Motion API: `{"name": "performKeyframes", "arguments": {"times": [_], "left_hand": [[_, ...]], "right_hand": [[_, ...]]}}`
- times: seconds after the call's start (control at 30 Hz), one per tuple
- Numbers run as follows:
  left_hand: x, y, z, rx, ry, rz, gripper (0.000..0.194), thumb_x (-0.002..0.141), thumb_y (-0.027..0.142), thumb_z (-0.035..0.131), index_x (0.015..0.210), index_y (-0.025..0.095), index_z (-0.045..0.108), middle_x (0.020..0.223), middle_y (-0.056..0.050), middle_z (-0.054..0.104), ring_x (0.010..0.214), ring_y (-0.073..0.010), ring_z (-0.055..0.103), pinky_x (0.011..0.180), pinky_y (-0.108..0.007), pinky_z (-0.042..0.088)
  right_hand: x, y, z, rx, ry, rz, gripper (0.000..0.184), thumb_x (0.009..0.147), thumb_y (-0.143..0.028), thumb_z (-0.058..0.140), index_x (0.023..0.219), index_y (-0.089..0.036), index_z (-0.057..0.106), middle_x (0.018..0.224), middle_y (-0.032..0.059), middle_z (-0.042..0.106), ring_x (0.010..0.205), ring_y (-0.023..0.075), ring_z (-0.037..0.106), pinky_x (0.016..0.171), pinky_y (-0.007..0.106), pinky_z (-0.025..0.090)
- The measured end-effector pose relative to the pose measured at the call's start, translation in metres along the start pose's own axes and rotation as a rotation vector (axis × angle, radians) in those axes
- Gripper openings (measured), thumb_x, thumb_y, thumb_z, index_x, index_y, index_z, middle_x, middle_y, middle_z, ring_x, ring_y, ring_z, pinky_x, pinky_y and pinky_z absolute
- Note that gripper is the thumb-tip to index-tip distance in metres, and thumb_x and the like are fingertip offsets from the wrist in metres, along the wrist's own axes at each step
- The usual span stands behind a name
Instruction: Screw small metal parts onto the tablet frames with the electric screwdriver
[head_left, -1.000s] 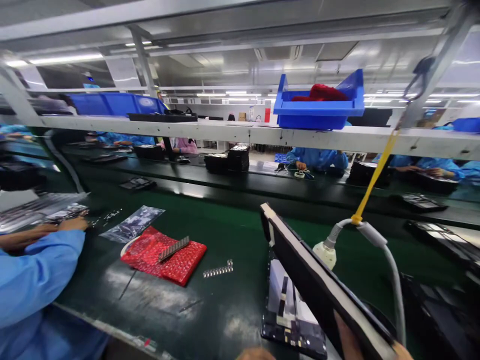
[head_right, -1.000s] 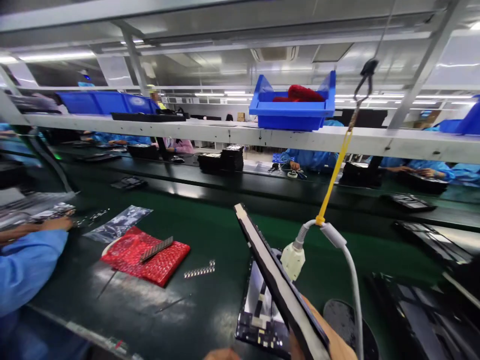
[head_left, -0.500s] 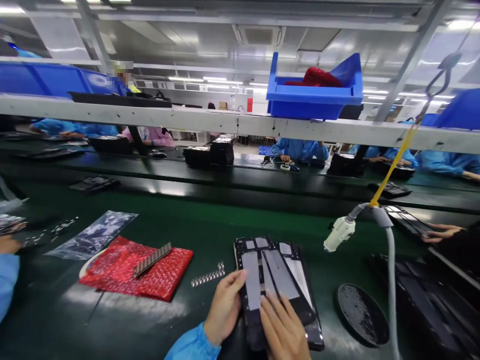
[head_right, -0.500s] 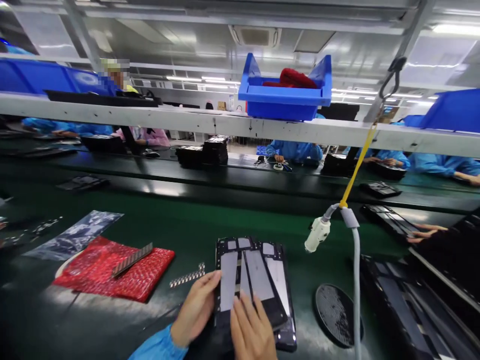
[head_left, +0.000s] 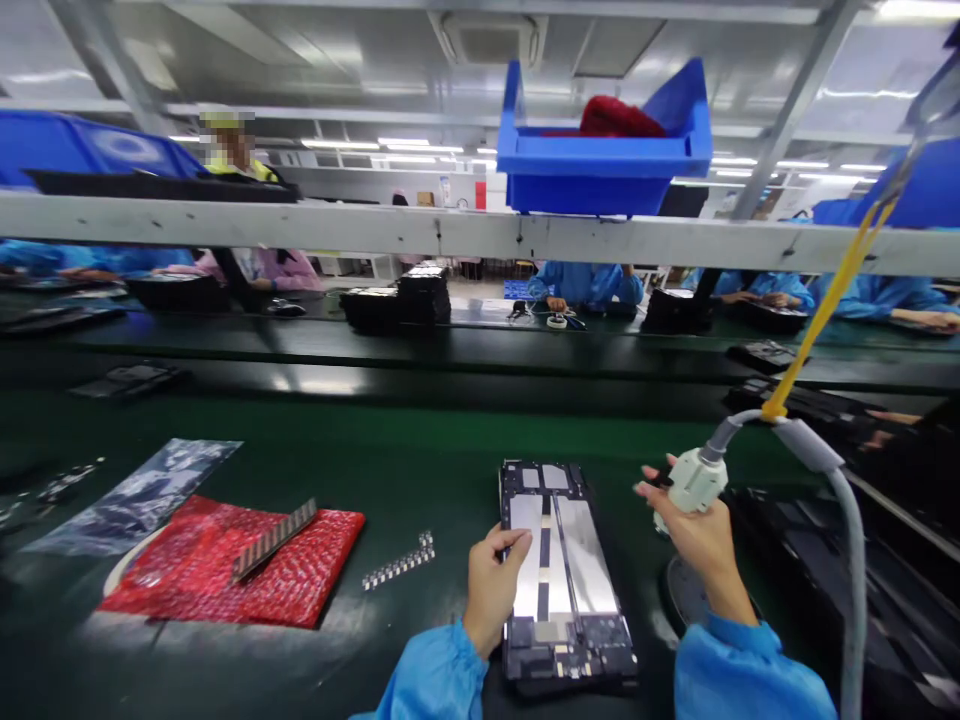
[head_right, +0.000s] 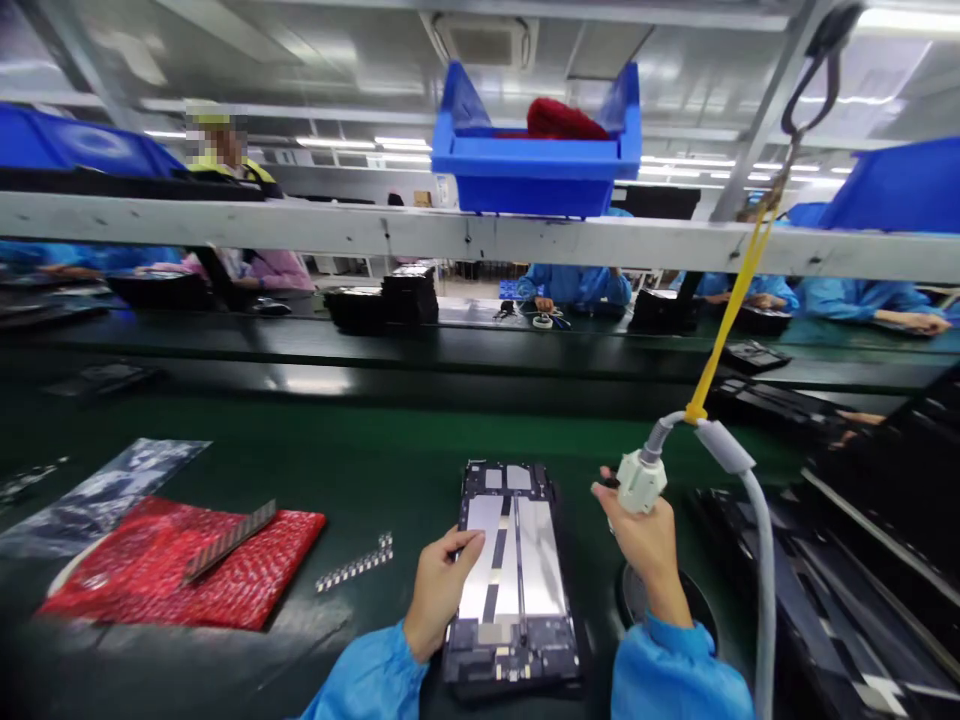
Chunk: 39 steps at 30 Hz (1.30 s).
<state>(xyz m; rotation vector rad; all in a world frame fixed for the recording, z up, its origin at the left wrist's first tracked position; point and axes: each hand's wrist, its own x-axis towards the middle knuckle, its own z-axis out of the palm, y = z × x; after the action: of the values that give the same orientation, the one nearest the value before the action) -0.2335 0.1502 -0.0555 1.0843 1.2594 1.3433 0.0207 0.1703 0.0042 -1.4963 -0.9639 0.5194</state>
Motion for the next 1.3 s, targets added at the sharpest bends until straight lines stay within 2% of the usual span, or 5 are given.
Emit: {"name": "performKeyframes", "arguments": {"times": [0.27,0.53,0.67,0.87,1.3], "left_hand": [[-0.011,-0.007,0.016,0.157,-0.09,0.01,0.034,0.068,0.05,0.07,0.073,0.018,0.079,0.09,-0.014,0.076,0.114,-0.0351,0.06,0.105,-0.048,0.04],[-0.019,-0.017,0.013,0.212,0.03,-0.017,0.048,0.065,0.061,0.072,0.078,0.015,0.079,0.124,-0.019,0.065,0.117,-0.0374,0.059,0.103,-0.046,0.045],[-0.025,-0.01,0.004,0.348,0.048,0.211,0.027,0.076,0.047,0.07,0.08,0.022,0.079,0.141,-0.008,0.053,0.132,-0.0332,0.047,0.11,-0.042,0.039],[-0.026,0.002,-0.017,0.542,0.065,0.432,0.017,0.08,0.038,0.067,0.083,0.026,0.079,0.093,-0.004,0.072,0.08,-0.0202,0.069,0.08,-0.03,0.057],[-0.015,0.006,-0.038,0.34,0.033,-0.034,0.043,0.065,0.058,0.075,0.083,0.018,0.077,0.081,-0.006,0.076,0.073,-0.0225,0.072,0.072,-0.029,0.06]], "right_hand": [[-0.027,0.017,-0.063,0.132,-0.104,-0.011,0.044,0.053,-0.031,0.088,0.09,-0.015,0.069,0.064,0.0017,0.065,0.055,0.017,0.06,0.051,0.028,0.051],[-0.037,0.041,-0.054,0.209,0.166,-0.082,0.03,0.065,-0.033,0.083,0.081,-0.014,0.066,0.052,0.0003,0.062,0.05,0.019,0.061,0.054,0.034,0.053],[-0.042,0.045,-0.052,0.187,0.206,-0.123,0.024,0.07,-0.031,0.081,0.08,-0.014,0.066,0.049,-0.0017,0.059,0.045,0.0168,0.057,0.055,0.036,0.053],[-0.047,0.049,-0.051,0.216,0.202,-0.123,0.021,0.072,-0.027,0.079,0.08,-0.015,0.064,0.05,-0.0018,0.059,0.044,0.0163,0.056,0.053,0.034,0.05],[-0.05,0.046,-0.044,0.144,0.161,0.004,0.039,0.066,-0.04,0.081,0.088,-0.013,0.064,0.048,-0.001,0.059,0.042,0.0171,0.055,0.046,0.031,0.047]]}}
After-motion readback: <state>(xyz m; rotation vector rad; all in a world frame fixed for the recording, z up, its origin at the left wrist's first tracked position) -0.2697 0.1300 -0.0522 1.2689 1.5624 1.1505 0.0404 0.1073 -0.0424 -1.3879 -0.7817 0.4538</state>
